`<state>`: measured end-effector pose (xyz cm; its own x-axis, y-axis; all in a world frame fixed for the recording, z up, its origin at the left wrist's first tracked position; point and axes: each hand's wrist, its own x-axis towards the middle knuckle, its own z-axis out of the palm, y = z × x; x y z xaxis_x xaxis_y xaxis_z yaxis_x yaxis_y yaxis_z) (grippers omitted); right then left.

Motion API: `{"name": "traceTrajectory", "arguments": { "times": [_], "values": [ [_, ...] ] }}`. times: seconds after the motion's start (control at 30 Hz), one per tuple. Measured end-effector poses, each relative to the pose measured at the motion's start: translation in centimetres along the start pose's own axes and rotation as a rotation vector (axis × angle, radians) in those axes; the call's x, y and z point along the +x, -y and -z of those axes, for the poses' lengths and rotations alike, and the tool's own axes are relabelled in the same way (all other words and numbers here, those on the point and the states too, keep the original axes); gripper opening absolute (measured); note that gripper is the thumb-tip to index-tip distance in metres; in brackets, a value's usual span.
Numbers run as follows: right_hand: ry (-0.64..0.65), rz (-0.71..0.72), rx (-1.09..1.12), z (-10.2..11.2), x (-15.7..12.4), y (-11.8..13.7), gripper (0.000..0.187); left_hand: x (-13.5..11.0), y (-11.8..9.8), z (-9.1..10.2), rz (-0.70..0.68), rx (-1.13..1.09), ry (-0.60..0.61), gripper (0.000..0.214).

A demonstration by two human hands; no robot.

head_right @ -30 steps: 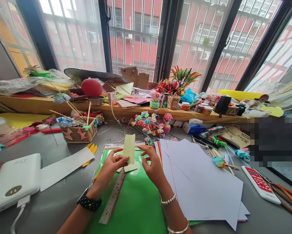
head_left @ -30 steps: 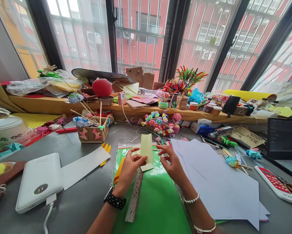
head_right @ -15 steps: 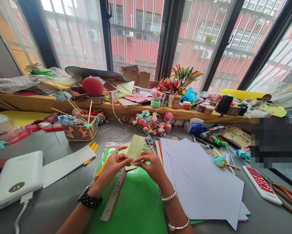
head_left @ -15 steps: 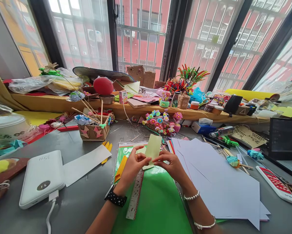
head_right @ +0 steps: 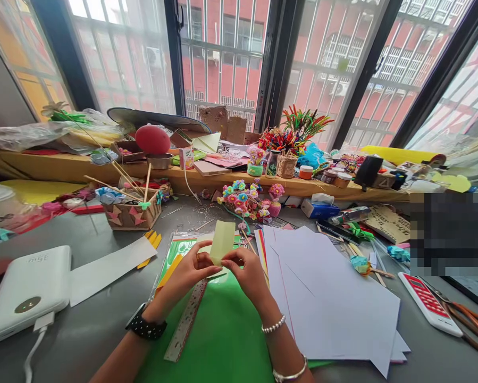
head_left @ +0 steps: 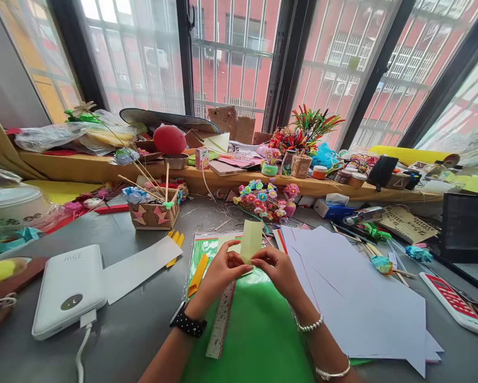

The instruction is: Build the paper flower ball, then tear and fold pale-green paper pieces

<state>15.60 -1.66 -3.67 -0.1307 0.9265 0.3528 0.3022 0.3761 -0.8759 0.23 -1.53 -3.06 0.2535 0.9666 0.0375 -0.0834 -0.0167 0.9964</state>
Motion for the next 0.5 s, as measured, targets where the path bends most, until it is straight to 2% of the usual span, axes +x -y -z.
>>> {"name": "traceTrajectory", "arguments": {
  "times": [0.13,0.33,0.5],
  "values": [
    [0.005,0.010,-0.039,-0.19,-0.12,0.22,0.005,0.05,0.06,-0.13,-0.003,0.030,0.006,0.057],
    [0.000,0.026,-0.040,-0.48,-0.23,-0.15,0.006,0.06,-0.01,-0.30,0.047,-0.091,0.046,0.056],
    [-0.011,0.047,-0.059,-0.65,-0.34,0.00,0.008,0.00,-0.17,-0.38,0.093,-0.150,0.028,0.055]
  ]
}}
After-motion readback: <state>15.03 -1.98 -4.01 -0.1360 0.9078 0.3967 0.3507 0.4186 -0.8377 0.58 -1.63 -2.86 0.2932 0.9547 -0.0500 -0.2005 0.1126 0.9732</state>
